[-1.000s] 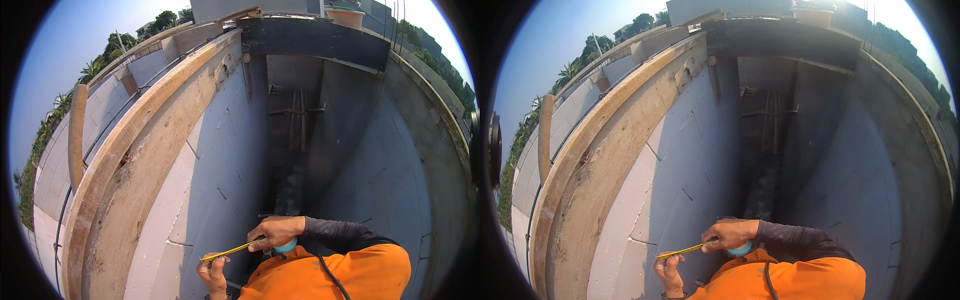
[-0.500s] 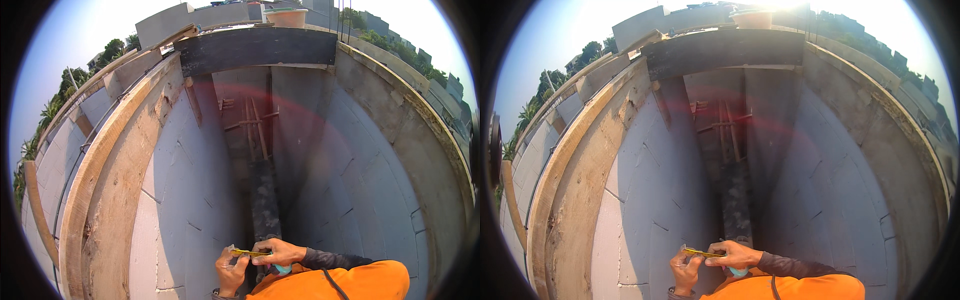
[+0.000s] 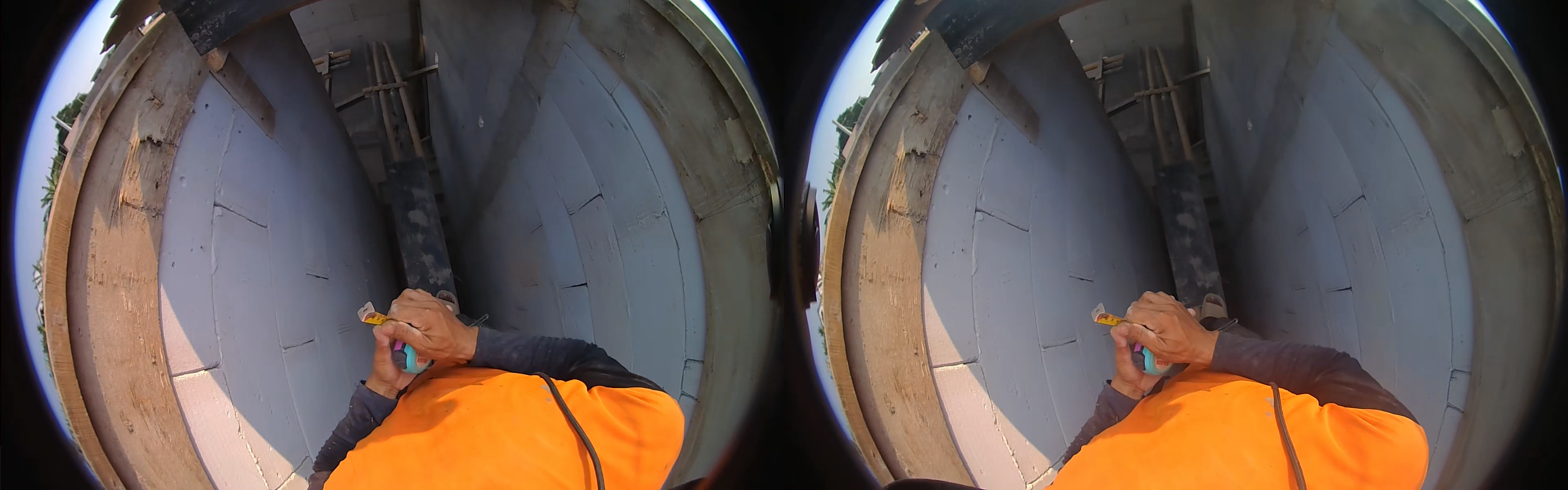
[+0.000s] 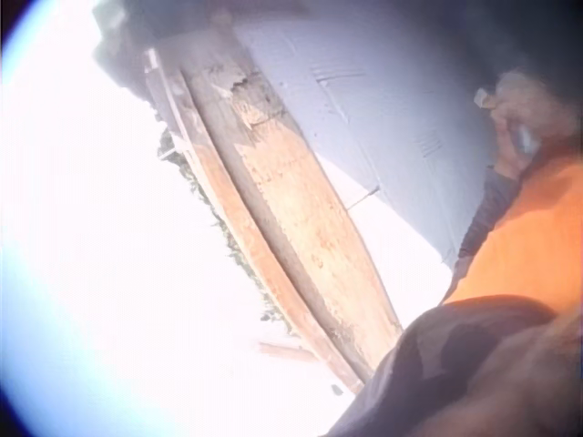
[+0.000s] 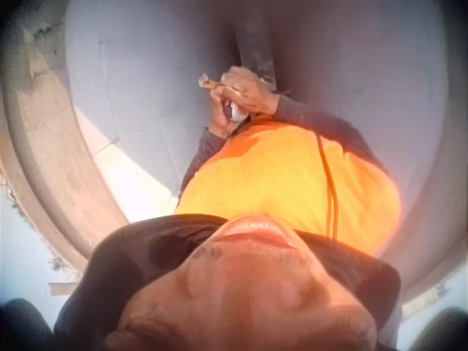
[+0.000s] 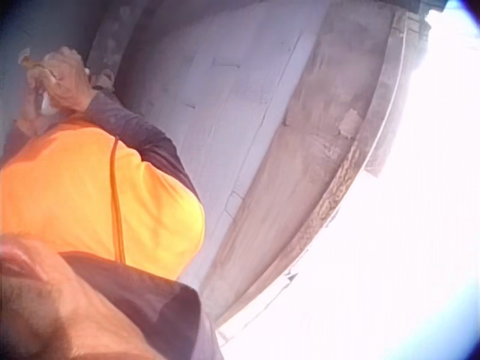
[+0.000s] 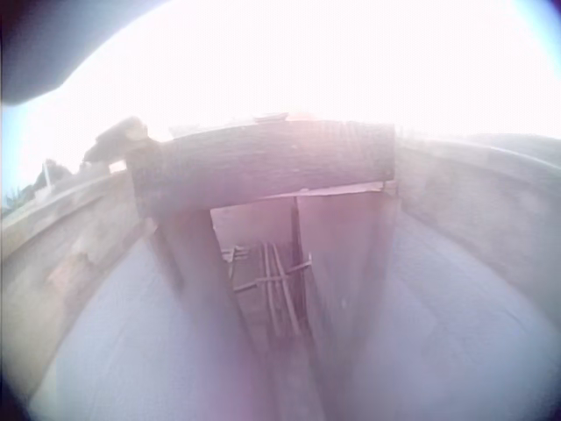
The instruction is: The person measures the top of a concrete wall using a tape measure, then descends to a bamboo platform to sharpen a pencil with a large blade and mark a small tile.
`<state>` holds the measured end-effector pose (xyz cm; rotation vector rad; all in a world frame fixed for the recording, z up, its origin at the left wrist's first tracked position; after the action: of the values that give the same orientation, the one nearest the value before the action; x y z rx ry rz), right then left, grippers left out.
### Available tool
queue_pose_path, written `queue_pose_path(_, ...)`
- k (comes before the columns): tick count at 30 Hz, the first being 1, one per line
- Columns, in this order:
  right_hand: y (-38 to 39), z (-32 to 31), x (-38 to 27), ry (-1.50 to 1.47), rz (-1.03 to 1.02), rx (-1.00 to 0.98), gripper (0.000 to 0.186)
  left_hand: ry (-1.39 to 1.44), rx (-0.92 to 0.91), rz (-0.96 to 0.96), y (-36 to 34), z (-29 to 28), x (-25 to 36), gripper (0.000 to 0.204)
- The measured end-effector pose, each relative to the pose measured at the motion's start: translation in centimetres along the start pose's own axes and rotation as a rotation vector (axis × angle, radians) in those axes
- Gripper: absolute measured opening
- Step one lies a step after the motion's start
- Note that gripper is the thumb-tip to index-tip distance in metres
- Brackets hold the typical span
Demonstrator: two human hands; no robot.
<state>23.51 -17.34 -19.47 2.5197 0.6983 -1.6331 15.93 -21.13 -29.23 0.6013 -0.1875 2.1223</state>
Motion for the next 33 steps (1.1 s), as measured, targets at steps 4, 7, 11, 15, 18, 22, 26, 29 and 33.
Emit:
queue_pose_path(4,-2.8,-4.1,4.3,0.155,0.185,-0.159,0.055,0.103,-0.075,-0.158,-3.1,-1.8,-0.3,0.073)
queue_pose_path(7,-4.0,-12.0,4.9,0.192,0.313,-0.323,0.070,-0.038,0.055,-0.239,-6.2,-3.6,1.8,0.050)
queue_pose_path(11,-10.0,-27.3,-5.2,0.407,0.202,-0.149,0.074,-0.239,0.161,-0.271,-7.2,-9.1,8.7,0.040)
queue_pose_path(15,-17.5,-39.7,-21.6,0.768,-0.285,0.353,0.055,-0.575,0.252,-0.276,-9.7,-10.6,19.7,0.034)
queue_pose_path(18,-27.8,-47.0,-27.2,0.936,-0.440,0.419,0.055,-0.789,0.254,-0.297,-12.7,-11.0,27.5,0.032)
queue_pose_path(22,-46.6,-51.8,-24.3,1.116,-0.169,0.222,0.053,-0.920,0.340,-0.296,-13.8,-12.1,35.4,0.029)
queue_pose_path(26,-57.7,-51.3,-13.9,1.391,0.450,-0.181,0.064,-0.951,0.406,-0.264,-14.5,-12.7,37.0,0.031)
queue_pose_path(29,-60.4,-51.0,-9.7,1.695,0.356,-0.631,0.064,-1.056,0.296,-0.318,-14.2,-13.3,36.3,0.032)
queue_pose_path(33,-62.7,-50.5,-8.5,1.631,0.351,-0.702,0.064,-0.955,0.341,-0.348,-14.4,-13.5,36.6,0.032)
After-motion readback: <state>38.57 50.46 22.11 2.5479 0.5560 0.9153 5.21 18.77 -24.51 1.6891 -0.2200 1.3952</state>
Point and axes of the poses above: each hand's wrist, its own y-axis away from the middle knuckle, its own z-axis out of the palm, x = y × z, the point moved 10 cm from there along -y, towards the middle knuckle, and after that the axes turned 14 degrees about -x, right-handed, at the moved point
